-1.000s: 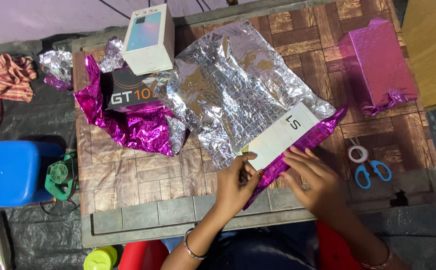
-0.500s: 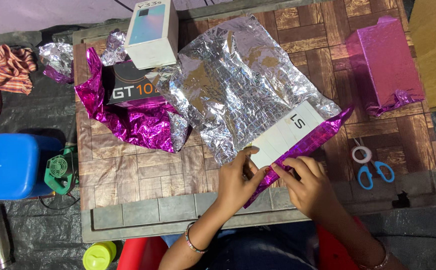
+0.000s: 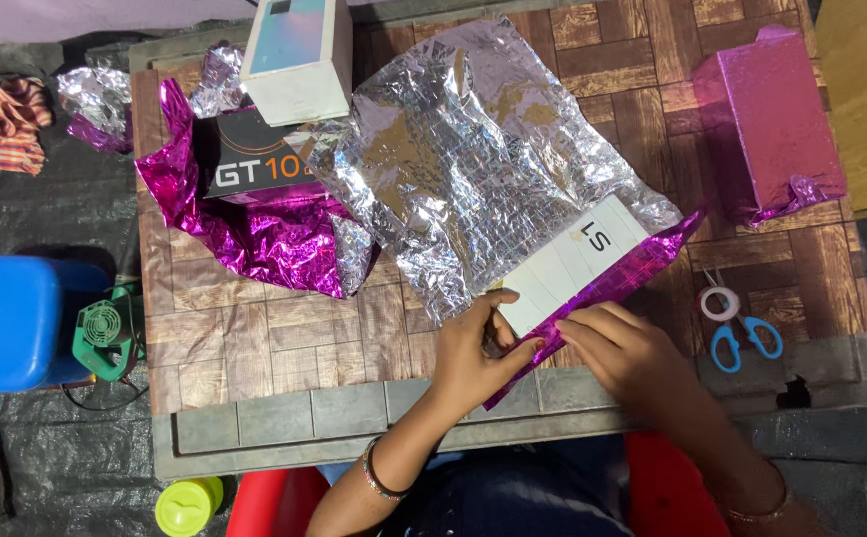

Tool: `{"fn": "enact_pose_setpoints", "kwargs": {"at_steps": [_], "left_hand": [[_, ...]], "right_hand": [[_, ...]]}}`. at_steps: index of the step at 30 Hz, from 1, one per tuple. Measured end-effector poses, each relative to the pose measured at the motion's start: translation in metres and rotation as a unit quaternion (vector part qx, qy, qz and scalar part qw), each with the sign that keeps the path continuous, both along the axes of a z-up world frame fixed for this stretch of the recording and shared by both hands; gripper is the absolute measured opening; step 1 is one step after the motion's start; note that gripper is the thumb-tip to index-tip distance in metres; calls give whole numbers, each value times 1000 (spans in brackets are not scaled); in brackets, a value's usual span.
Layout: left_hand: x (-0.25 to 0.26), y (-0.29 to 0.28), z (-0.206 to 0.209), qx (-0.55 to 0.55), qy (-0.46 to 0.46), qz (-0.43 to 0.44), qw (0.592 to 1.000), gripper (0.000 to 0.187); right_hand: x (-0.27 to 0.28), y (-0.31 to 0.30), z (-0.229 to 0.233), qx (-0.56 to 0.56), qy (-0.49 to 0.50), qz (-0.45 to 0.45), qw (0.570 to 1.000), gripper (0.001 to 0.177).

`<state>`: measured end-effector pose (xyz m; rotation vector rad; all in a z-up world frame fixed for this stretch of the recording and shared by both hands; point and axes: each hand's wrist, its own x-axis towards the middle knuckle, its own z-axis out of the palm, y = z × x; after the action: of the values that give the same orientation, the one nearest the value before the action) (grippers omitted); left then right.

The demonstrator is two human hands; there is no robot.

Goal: The person wraps a small white box labeled S1 with shiny purple foil. They fold the foil around the box, smooth the edges, and secure the wrap with clear tape. The person uses scissors to cut tape and adjusts the foil to fully enclose the box.

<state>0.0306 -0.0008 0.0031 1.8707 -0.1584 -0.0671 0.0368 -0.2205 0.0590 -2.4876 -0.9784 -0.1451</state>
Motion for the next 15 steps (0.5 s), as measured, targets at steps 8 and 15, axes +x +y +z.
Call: {"fn": "enact_pose_setpoints", "kwargs": {"at_steps": [8,15], "left_hand": [[1,-1,-1,-6,29,2,1000,54],[-1,-1,-6,-43,23,-4,999,56]], "right_hand": [[18,6,6,10,33,26,999,31],[15,13,9,-48,2,13,999,35]]}}
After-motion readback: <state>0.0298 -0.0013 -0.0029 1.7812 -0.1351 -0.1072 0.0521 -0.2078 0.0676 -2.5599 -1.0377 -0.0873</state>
